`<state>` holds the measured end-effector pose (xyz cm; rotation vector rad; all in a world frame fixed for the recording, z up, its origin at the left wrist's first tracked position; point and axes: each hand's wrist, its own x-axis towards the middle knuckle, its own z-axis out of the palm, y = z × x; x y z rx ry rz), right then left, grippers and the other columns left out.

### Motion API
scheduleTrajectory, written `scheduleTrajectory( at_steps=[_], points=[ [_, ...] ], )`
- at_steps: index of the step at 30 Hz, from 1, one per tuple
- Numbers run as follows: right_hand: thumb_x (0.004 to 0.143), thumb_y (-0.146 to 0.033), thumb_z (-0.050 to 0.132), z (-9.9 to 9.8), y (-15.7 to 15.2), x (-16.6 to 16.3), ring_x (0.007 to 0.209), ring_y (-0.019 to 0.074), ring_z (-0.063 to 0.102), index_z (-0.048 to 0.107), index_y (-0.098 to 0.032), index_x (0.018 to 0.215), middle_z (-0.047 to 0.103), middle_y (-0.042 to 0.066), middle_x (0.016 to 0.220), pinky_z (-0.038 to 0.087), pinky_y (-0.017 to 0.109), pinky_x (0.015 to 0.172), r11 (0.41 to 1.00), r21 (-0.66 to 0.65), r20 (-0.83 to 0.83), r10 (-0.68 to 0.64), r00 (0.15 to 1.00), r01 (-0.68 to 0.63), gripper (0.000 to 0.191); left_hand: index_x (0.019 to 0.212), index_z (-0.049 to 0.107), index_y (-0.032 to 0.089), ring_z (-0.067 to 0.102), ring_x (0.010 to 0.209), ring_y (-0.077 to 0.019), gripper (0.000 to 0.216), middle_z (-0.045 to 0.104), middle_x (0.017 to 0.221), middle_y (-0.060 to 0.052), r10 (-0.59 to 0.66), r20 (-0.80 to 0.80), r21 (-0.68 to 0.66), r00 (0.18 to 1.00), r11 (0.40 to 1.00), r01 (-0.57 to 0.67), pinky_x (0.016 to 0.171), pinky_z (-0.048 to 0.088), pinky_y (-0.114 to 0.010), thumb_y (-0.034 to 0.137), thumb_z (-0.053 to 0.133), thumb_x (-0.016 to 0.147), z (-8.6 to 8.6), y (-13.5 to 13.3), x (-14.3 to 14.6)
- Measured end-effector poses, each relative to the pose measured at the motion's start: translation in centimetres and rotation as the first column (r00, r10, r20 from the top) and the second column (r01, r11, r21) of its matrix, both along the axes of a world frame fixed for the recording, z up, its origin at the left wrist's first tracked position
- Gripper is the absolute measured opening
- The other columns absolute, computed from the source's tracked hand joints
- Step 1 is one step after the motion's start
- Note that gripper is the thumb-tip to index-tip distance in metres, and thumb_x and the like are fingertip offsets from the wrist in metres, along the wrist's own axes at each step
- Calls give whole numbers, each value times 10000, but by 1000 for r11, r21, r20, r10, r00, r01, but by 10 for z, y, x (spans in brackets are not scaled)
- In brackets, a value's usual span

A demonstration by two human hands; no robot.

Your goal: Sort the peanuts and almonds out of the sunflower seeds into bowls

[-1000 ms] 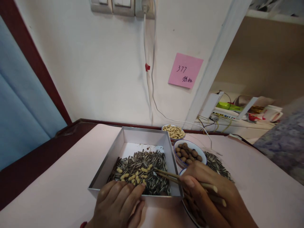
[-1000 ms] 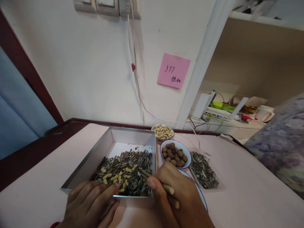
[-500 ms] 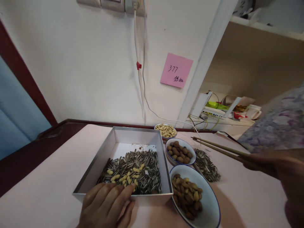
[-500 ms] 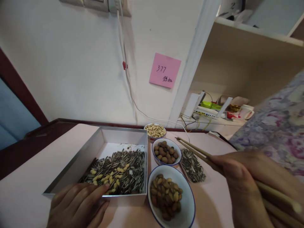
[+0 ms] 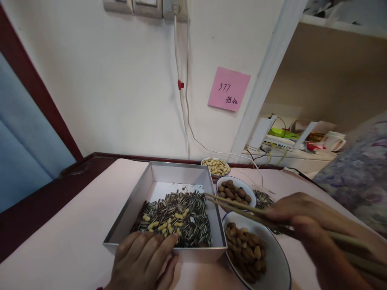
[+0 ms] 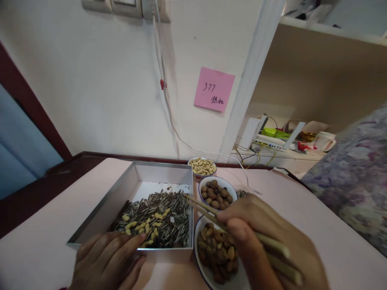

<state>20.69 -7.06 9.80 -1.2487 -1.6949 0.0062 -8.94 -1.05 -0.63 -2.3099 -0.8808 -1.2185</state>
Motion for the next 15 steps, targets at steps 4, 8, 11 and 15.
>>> scheduleTrajectory(
  at_steps=[4, 8, 11, 15],
  points=[
    [1034, -255, 455, 4, 9, -35, 725, 129, 661, 642, -246, 852, 654, -7, 784, 503, 214, 592, 962, -198, 14, 193, 981, -186, 261, 1012, 691, 177, 586, 803, -161, 165, 702, 821, -2, -15, 7, -1, 1000, 1000, 15, 830, 398, -349, 166, 574, 897, 0, -1, 0],
    [1054, -285, 416, -7, 15, -42, 695, 126, 609, 597, -203, 799, 598, -2, 739, 459, 259, 622, 936, -267, -28, 231, 972, -230, 323, 1001, 696, 187, 580, 794, -159, 159, 694, 806, 5, -4, 23, -8, 1000, 1000, 5, 832, 392, -346, 182, 571, 904, 0, -1, 2],
    [1050, -310, 415, -16, 20, -44, 659, 124, 570, 577, -197, 781, 563, -5, 719, 428, 263, 607, 943, -258, -31, 207, 978, -208, 334, 1004, 698, 199, 580, 801, -165, 164, 691, 802, 5, 3, 40, -7, 999, 1000, -3, 839, 391, -351, 214, 557, 922, -1, -1, 4],
    [1048, -298, 422, -21, 25, -50, 642, 119, 553, 517, -202, 742, 537, -16, 694, 408, 243, 588, 941, -260, -52, 211, 976, -217, 334, 1020, 696, 201, 581, 803, -167, 172, 695, 812, 2, 9, 33, -7, 999, 1000, -9, 843, 389, -355, 218, 554, 924, -1, -2, 3]
  ],
)
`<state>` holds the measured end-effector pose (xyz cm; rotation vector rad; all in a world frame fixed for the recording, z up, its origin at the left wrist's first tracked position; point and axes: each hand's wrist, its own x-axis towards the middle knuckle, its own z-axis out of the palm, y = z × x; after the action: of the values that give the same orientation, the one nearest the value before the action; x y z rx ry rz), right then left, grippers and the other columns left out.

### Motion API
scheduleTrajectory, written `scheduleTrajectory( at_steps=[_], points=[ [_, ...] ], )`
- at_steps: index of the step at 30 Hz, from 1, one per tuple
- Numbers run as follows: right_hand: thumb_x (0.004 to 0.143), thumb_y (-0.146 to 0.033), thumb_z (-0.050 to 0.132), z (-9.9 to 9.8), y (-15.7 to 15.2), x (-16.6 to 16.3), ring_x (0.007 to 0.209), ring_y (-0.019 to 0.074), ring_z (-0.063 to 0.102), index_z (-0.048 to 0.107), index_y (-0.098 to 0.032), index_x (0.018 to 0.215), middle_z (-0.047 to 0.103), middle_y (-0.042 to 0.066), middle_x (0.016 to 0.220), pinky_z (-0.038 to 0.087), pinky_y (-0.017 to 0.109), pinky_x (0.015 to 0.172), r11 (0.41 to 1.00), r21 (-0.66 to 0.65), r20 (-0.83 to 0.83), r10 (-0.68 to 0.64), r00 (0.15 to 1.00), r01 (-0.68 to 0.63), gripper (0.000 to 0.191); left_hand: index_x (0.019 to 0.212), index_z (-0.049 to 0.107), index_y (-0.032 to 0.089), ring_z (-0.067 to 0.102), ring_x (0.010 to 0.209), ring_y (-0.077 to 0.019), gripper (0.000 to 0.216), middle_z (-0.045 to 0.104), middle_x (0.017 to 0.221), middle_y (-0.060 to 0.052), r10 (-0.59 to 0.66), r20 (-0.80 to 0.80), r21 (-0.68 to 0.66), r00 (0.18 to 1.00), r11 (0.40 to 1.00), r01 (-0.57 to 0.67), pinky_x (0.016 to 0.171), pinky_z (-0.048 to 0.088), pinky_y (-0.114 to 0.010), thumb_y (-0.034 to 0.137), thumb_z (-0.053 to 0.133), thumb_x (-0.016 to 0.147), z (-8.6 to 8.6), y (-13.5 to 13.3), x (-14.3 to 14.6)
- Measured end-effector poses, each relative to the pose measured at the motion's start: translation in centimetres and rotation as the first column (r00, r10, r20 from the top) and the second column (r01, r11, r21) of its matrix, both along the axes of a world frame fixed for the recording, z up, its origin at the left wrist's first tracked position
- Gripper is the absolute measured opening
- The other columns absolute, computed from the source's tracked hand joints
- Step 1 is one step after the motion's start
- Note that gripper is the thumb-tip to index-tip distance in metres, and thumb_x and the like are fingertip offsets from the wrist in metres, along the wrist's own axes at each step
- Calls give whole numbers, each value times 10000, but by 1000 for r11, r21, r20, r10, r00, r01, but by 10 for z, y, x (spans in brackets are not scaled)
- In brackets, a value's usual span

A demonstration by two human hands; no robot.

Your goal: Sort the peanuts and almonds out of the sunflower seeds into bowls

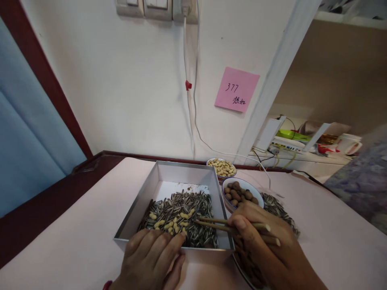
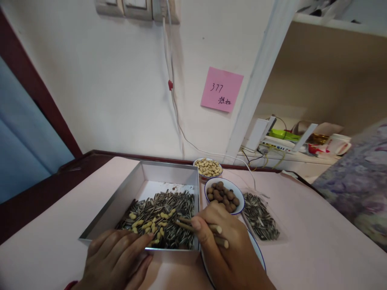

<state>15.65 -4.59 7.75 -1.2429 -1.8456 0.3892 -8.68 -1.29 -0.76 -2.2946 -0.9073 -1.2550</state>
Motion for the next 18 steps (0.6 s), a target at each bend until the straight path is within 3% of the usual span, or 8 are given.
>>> scheduleTrajectory(
  at_steps=[9, 18],
  points=[
    [1047, -305, 418, -2, -1, 2, 630, 121, 548, 524, -198, 724, 524, -16, 676, 410, 246, 602, 1000, 13, -3, -28, 1000, 29, 356, 1016, 692, 198, 579, 809, -165, 170, 695, 810, 3, -8, 3, 7, 1000, 1000, 8, 847, 384, -352, 215, 544, 935, -2, 0, 0],
    [1034, -264, 454, 12, -14, 14, 705, 128, 650, 649, -234, 836, 650, 0, 767, 491, 204, 599, 991, 116, 4, -69, 998, 68, 280, 1004, 700, 191, 580, 805, -167, 172, 692, 803, 0, -8, -14, 5, 1000, 1000, 8, 839, 388, -352, 201, 555, 913, 0, 2, -1]
  ],
)
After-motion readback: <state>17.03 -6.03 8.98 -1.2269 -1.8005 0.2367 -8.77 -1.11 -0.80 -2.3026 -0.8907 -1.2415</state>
